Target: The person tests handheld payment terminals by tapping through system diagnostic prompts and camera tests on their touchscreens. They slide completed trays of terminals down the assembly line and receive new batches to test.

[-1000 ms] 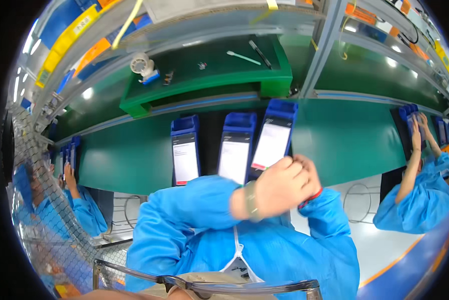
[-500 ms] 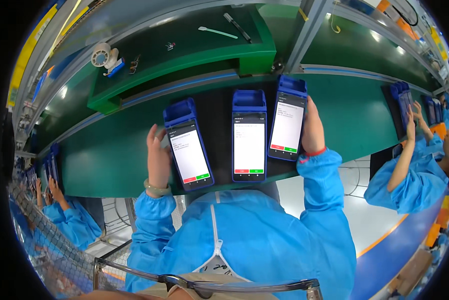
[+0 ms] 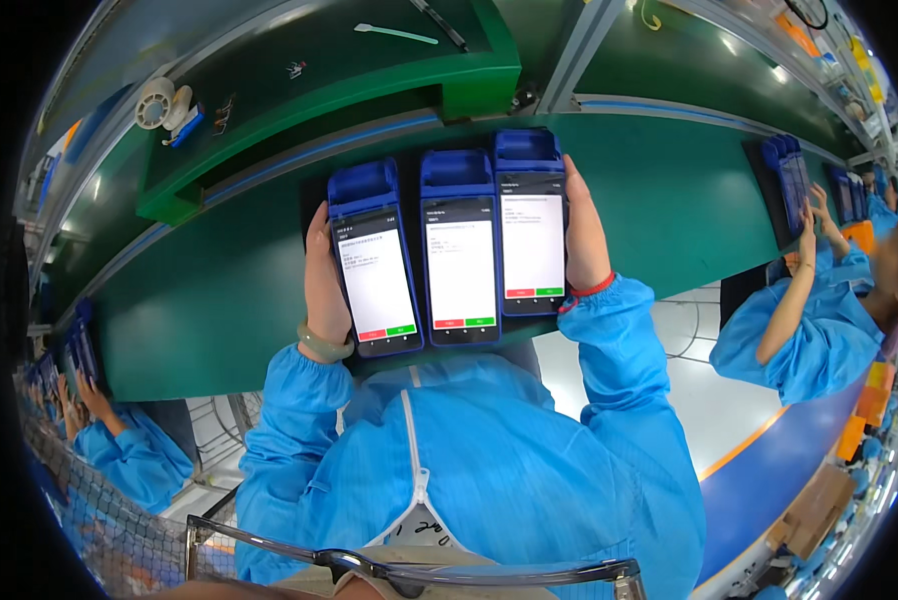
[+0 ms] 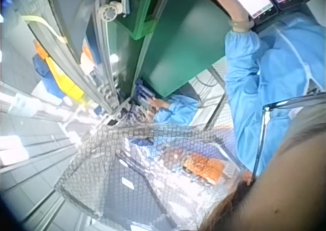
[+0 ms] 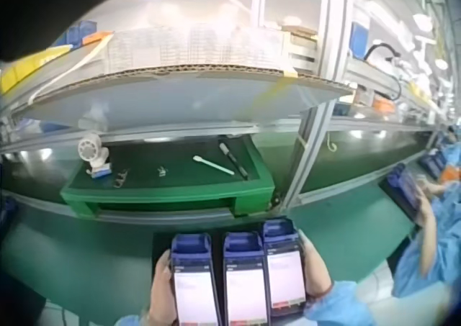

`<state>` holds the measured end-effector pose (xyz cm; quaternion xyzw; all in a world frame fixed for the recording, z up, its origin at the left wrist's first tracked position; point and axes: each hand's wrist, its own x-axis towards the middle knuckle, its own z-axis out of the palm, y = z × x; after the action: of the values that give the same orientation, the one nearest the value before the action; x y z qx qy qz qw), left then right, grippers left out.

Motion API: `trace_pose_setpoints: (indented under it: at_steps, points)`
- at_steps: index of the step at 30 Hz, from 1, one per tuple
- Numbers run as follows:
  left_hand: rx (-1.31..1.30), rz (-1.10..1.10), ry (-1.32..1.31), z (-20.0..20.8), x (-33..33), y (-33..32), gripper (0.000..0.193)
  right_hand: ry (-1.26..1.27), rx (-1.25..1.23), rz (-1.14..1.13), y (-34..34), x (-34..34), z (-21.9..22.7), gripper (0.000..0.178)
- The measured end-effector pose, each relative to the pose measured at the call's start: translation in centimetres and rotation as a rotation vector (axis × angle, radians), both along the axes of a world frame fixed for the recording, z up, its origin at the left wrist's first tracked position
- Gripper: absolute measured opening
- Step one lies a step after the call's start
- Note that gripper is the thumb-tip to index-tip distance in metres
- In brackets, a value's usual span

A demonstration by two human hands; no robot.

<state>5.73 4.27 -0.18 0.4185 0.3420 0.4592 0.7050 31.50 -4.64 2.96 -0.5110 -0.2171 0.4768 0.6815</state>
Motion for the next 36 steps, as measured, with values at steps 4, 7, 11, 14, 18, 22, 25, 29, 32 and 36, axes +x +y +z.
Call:
trace_pose_setpoints:
  at_steps: [4, 7, 11, 14, 18, 22, 25, 29, 32, 36]
  points:
    - [0.103, 0.041, 0.021, -0.1, 0.1, -0.5, 0.053, -0.060, 0.039, 0.043, 1.2, -0.4, -0.5, 0.055]
    - [0.095, -0.002, 0.070, 1.9, -0.1, -1.3, 0.057, -0.076, 0.023, 0.031, 1.4, -0.5, -0.6, 0.055]
    - [0.196, -0.153, 0.224, 2.1, -1.6, -3.5, 0.083, -0.342, -0.043, 0.027, -0.4, 0.3, -2.2, 0.051]
    - [0.258, -0.219, 0.296, 1.6, -2.9, -5.2, 0.102, -0.708, -0.098, -0.015, -4.0, -1.5, -2.1, 0.051]
    - [0.484, -0.201, 0.646, 0.8, -3.2, -5.6, 0.102, -1.415, 0.023, -0.070, -8.6, -4.7, -0.5, 0.044]
    - [0.487, -0.169, 0.598, 0.7, -3.2, -5.5, 0.101, -1.609, 0.198, 0.068, -9.5, -6.1, -0.1, 0.031]
    - [0.424, -0.167, 0.484, 0.5, -3.0, -5.7, 0.096, -1.650, 0.175, 0.070, -9.0, -7.1, -0.5, 0.031]
    - [0.538, -0.133, 0.476, 0.3, -3.2, -6.0, 0.092, -1.616, 0.150, 0.029, -8.9, -6.4, -0.9, 0.028]
    - [0.525, -0.122, 0.452, 0.6, -3.1, -6.0, 0.091, -1.576, 0.094, -0.072, -9.9, -4.8, -1.3, 0.025]
    - [0.573, -0.119, 0.473, 0.5, -3.1, -5.7, 0.085, -1.588, -0.059, -0.266, -9.3, -3.5, -2.2, 0.022]
